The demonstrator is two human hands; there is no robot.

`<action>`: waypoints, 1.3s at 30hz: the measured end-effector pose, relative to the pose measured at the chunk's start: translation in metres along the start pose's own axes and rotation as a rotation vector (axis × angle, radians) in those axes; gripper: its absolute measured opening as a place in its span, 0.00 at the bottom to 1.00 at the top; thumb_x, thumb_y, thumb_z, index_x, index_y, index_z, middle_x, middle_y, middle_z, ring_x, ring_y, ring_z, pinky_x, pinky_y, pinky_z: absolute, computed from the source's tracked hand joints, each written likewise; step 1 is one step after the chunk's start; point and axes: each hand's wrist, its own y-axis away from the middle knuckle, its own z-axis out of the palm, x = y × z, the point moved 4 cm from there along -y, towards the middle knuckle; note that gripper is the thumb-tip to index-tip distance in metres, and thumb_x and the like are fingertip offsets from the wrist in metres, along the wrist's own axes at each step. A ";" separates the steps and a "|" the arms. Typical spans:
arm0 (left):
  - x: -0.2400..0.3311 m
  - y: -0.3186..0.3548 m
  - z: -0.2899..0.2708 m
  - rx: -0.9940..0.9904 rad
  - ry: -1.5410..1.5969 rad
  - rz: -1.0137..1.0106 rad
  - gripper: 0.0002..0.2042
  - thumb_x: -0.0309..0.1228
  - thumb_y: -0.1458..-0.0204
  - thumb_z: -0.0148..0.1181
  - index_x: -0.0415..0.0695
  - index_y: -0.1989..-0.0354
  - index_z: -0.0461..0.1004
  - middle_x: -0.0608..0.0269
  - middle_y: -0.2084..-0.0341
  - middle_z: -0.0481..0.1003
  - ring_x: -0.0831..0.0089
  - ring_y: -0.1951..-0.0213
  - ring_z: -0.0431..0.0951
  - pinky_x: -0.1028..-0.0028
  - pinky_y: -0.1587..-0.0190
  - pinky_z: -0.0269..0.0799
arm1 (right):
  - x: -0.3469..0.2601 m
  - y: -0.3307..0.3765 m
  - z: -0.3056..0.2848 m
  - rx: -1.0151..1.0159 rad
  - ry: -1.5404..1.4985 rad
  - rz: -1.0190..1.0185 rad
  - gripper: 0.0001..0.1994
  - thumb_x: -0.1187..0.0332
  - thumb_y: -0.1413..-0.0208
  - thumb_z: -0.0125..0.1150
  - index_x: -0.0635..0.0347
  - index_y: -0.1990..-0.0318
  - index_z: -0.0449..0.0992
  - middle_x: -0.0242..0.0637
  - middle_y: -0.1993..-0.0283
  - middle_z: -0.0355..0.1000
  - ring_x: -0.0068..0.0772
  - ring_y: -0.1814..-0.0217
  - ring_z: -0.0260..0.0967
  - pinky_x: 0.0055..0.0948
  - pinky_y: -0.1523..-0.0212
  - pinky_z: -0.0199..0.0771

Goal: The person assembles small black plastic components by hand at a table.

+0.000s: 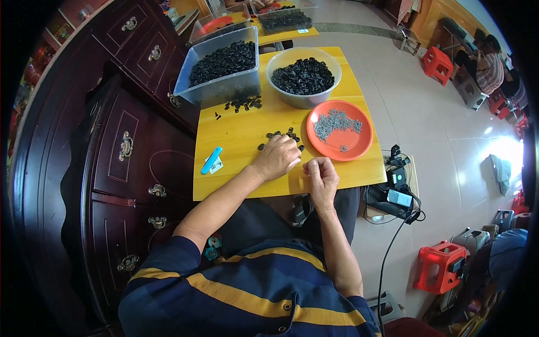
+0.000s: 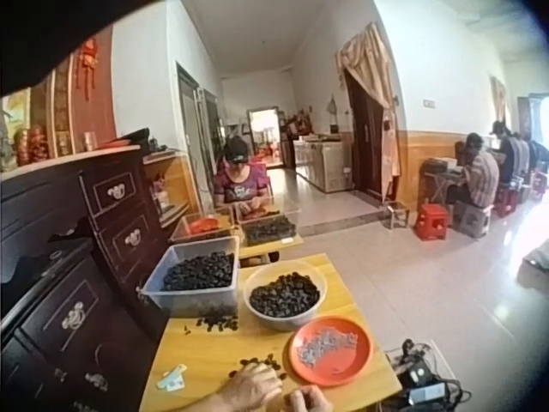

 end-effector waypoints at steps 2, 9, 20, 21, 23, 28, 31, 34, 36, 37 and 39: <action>0.000 -0.003 0.001 -0.004 -0.031 0.018 0.07 0.34 0.53 0.64 0.46 0.76 0.75 0.62 0.72 0.71 0.64 0.62 0.72 0.63 0.55 0.68 | -0.003 0.003 -0.001 -0.031 0.069 0.030 0.07 0.69 0.34 0.55 0.64 0.62 0.72 0.32 0.68 0.75 0.17 0.66 0.70 0.20 0.62 0.71; 0.004 -0.008 0.000 0.094 0.071 -0.038 0.07 0.32 0.51 0.62 0.44 0.76 0.74 0.61 0.75 0.71 0.61 0.66 0.73 0.63 0.60 0.69 | -0.007 0.011 -0.007 -0.010 -0.056 0.105 0.07 0.69 0.36 0.57 0.65 0.61 0.73 0.32 0.68 0.76 0.18 0.67 0.71 0.21 0.63 0.73; 0.053 -0.020 -0.020 0.264 0.231 -0.054 0.05 0.24 0.52 0.64 0.41 0.67 0.77 0.59 0.72 0.74 0.59 0.67 0.73 0.64 0.62 0.71 | -0.004 0.010 -0.009 0.023 -0.475 0.338 0.12 0.63 0.32 0.52 0.64 0.54 0.75 0.31 0.65 0.75 0.18 0.67 0.71 0.20 0.63 0.75; 0.056 -0.022 -0.020 0.264 0.224 -0.010 0.05 0.24 0.52 0.64 0.41 0.66 0.78 0.59 0.72 0.74 0.59 0.67 0.73 0.64 0.62 0.71 | -0.002 0.009 -0.013 0.057 -0.498 0.341 0.12 0.64 0.32 0.52 0.63 0.55 0.75 0.31 0.65 0.75 0.18 0.68 0.71 0.20 0.62 0.75; 0.059 -0.025 -0.018 0.239 0.272 -0.003 0.07 0.23 0.52 0.64 0.42 0.64 0.79 0.59 0.71 0.75 0.59 0.66 0.74 0.65 0.61 0.72 | 0.005 0.008 -0.020 0.089 -0.529 0.343 0.11 0.64 0.32 0.52 0.63 0.56 0.75 0.30 0.67 0.75 0.18 0.69 0.71 0.20 0.64 0.74; 0.038 -0.049 -0.014 0.147 0.407 -0.063 0.06 0.26 0.52 0.64 0.43 0.65 0.80 0.59 0.70 0.77 0.59 0.64 0.76 0.64 0.59 0.73 | 0.000 0.002 -0.028 0.084 -0.464 0.258 0.10 0.64 0.32 0.54 0.61 0.58 0.75 0.28 0.68 0.74 0.17 0.70 0.69 0.17 0.69 0.69; 0.018 -0.075 -0.008 0.142 0.299 -0.099 0.05 0.27 0.53 0.64 0.44 0.68 0.80 0.61 0.70 0.78 0.59 0.63 0.77 0.63 0.59 0.74 | -0.001 0.003 -0.028 0.036 -0.292 0.285 0.09 0.64 0.33 0.55 0.60 0.58 0.75 0.27 0.68 0.73 0.16 0.70 0.68 0.17 0.70 0.67; 0.009 -0.093 0.014 -0.063 0.257 -0.083 0.04 0.30 0.54 0.63 0.46 0.70 0.81 0.62 0.71 0.78 0.61 0.63 0.77 0.63 0.59 0.74 | 0.002 0.004 -0.021 0.012 -0.136 0.195 0.06 0.72 0.36 0.55 0.61 0.54 0.73 0.27 0.69 0.72 0.13 0.71 0.67 0.15 0.70 0.67; 0.007 -0.098 0.026 -0.141 0.218 -0.067 0.04 0.30 0.54 0.63 0.47 0.71 0.81 0.62 0.71 0.78 0.61 0.62 0.77 0.63 0.59 0.74 | 0.004 0.004 -0.021 0.002 -0.059 0.151 0.06 0.73 0.37 0.56 0.62 0.54 0.72 0.27 0.70 0.72 0.13 0.72 0.66 0.16 0.70 0.67; 0.006 -0.100 0.033 -0.219 0.179 -0.051 0.04 0.30 0.54 0.62 0.47 0.72 0.81 0.63 0.72 0.77 0.61 0.62 0.77 0.63 0.59 0.74 | 0.004 0.003 -0.021 -0.016 -0.004 0.147 0.06 0.74 0.37 0.56 0.62 0.54 0.72 0.26 0.71 0.71 0.13 0.72 0.66 0.16 0.70 0.67; 0.005 -0.105 0.043 -0.258 0.123 -0.043 0.03 0.31 0.54 0.62 0.47 0.73 0.81 0.63 0.72 0.77 0.61 0.62 0.76 0.63 0.59 0.74 | 0.005 0.004 -0.021 -0.039 0.052 0.145 0.06 0.75 0.37 0.56 0.63 0.54 0.72 0.26 0.71 0.71 0.13 0.73 0.65 0.16 0.71 0.67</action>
